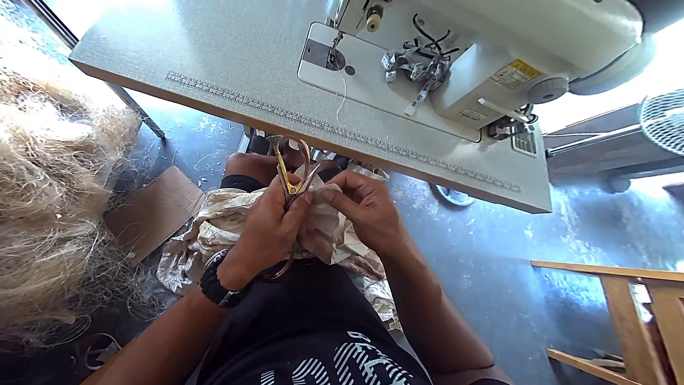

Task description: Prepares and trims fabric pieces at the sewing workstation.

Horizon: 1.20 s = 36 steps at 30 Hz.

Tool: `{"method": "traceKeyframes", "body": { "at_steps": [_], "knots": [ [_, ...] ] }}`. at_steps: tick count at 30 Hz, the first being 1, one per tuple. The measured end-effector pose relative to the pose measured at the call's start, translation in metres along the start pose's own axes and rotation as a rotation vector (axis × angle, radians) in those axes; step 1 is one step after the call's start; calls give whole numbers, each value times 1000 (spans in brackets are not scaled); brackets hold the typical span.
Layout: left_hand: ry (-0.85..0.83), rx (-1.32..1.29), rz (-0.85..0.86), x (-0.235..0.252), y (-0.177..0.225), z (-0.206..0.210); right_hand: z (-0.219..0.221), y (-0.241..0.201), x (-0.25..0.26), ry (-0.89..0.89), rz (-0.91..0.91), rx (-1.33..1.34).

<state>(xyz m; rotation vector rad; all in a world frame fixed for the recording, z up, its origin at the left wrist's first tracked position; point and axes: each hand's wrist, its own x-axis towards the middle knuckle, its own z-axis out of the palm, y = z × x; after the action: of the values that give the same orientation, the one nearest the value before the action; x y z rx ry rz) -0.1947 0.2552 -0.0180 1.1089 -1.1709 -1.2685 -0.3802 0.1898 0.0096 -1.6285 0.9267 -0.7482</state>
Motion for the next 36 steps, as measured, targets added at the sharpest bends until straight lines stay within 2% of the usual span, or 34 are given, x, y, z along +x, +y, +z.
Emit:
{"method": "traceKeyframes", "body": {
  "at_steps": [6, 10, 14, 17, 21, 23, 27, 29, 33, 36],
  "knots": [
    [114, 112, 63, -12, -5, 22, 17, -6, 8, 231, 23, -20],
    [231, 202, 132, -13, -12, 30, 28, -10, 9, 258, -49, -56],
    [279, 247, 155, -12, -15, 31, 36, -11, 7, 256, -97, -51],
    [263, 267, 159, -11, -16, 29, 40, -9, 4, 277, -159, -112],
    [203, 232, 127, -6, -9, 20, 34, -1, 1, 220, -372, -302],
    [152, 173, 104, -2, -5, 15, 28, 3, 1, 196, -399, -269],
    [-3, -104, 53, 3, 1, 6, 22, 9, 4, 237, -141, 70],
    [-37, -220, 2, 4, 3, 4, 22, 8, 5, 263, -76, 145],
    [42, -178, 22, 1, 3, 11, 27, 6, 6, 329, -228, -66],
    [142, -115, 24, 1, 1, 16, 30, 5, 6, 301, -301, -119]
  ]
}}
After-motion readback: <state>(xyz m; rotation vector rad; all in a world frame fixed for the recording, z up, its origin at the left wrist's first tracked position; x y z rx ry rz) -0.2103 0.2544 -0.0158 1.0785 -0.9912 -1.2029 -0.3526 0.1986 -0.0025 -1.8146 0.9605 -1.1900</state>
